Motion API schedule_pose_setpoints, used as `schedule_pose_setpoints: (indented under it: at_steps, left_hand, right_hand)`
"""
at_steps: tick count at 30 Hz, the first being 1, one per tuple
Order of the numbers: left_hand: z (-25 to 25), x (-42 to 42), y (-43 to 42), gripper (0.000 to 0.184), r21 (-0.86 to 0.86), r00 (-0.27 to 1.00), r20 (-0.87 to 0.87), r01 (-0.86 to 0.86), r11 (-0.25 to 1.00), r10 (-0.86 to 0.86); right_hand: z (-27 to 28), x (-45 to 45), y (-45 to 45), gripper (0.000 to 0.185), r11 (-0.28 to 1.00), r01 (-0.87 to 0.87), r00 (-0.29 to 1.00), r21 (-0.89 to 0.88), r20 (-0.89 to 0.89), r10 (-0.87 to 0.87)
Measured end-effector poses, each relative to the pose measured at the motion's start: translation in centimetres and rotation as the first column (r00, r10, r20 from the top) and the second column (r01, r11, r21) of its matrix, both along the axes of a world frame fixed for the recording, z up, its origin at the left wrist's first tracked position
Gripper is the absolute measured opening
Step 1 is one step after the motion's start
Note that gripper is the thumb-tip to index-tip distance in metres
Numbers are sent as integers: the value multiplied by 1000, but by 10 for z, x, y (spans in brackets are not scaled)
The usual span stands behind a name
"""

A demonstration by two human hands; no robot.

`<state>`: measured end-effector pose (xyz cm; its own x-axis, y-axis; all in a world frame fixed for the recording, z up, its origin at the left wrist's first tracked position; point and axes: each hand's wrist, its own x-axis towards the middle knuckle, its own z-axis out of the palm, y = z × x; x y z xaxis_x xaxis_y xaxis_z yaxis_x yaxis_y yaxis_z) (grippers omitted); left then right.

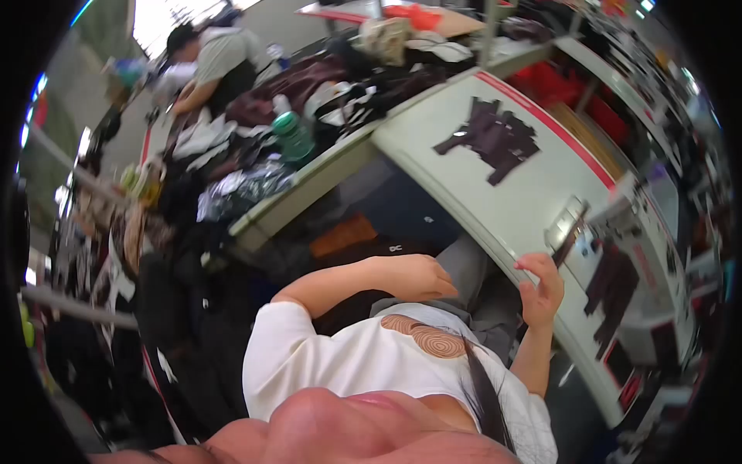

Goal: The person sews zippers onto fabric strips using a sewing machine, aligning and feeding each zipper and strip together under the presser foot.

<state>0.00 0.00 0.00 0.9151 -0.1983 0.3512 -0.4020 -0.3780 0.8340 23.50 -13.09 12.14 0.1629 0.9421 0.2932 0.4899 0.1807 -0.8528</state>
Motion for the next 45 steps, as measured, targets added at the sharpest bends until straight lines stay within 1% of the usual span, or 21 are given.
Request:
schedule_pose_setpoints:
  at_steps: [1,2,3,5,10,15,20,24,26,27,28,31,32,35,36,39,40,42,43,44,45]
  left_hand:
    - [16,-15,32,37,-68,977,183,-96,993,107]
    - [41,-32,67,34,-118,952,274,-104,988,133]
    - [108,81,145,32,216,892,451,-101,971,-8]
    - [163,60,144,32,14,958,270,99,995,-99]
    - [223,27,72,16,-300,882,359,418,857,-304]
    - [238,16,-18,9,-527,892,305,451,721,-335]
    - [240,14,-90,25,-785,964,22,181,592,-266]
    - [273,13,-142,35,-837,943,-274,-137,530,-189]
    - [295,15,-163,40,-499,804,-565,-514,698,188]
    - [299,17,-167,43,-276,670,-631,-665,694,391]
    - [280,14,-147,44,-480,788,-566,-554,680,242]
    - [249,11,-115,44,-766,951,-306,-277,580,50]
    - [237,12,-121,45,-848,974,-208,-223,481,85]
    - [244,20,-104,41,-828,975,-224,-191,527,1]
    - [256,17,-114,40,-805,940,-338,-314,503,46]
    - [211,25,-73,37,-936,965,10,101,338,-261]
    - [164,46,-63,38,-852,851,419,489,186,-315]
    - [219,29,-82,39,-871,997,25,57,488,-72]
    - [246,20,-91,40,-801,984,-173,-163,576,37]
    - [255,23,-96,39,-728,942,-320,-315,609,104]
    - [256,28,-94,38,-718,942,-323,-306,625,90]
  right_hand:
    - [3,-32,-27,57,984,172,982,52,64,-175]
    - [18,-69,-7,60,974,195,979,118,31,-200]
    - [-5,22,39,65,806,135,990,576,-40,-138]
    - [4,7,29,66,691,30,995,722,-85,46]
    - [23,-53,-45,51,537,4,958,843,-157,240]
    - [22,-129,-103,37,425,156,896,892,-309,319]
    - [10,-178,-131,22,290,352,824,890,-442,354]
    - [12,-185,-132,10,244,432,781,868,-495,381]
    - [14,-185,-132,5,227,462,765,858,-514,387]
    - [17,-184,-129,2,215,476,756,853,-521,396]
    - [16,-184,-126,2,199,483,750,853,-520,409]
    - [4,-186,-98,13,41,448,744,893,-397,537]
    - [-1,-182,-90,20,-29,410,750,912,-319,579]
    - [17,-158,-122,13,235,385,724,892,-450,522]
    - [19,-154,-123,13,285,390,706,876,-483,518]
    - [11,-145,-119,13,320,371,691,872,-490,532]
    - [9,-142,-116,14,329,372,688,868,-496,530]
    - [7,-136,-108,15,339,376,689,863,-505,521]
    - [7,-130,-107,15,344,379,687,859,-510,518]
    - [7,-127,-106,16,347,382,687,857,-514,514]
    - [7,-125,-105,16,347,379,688,858,-512,514]
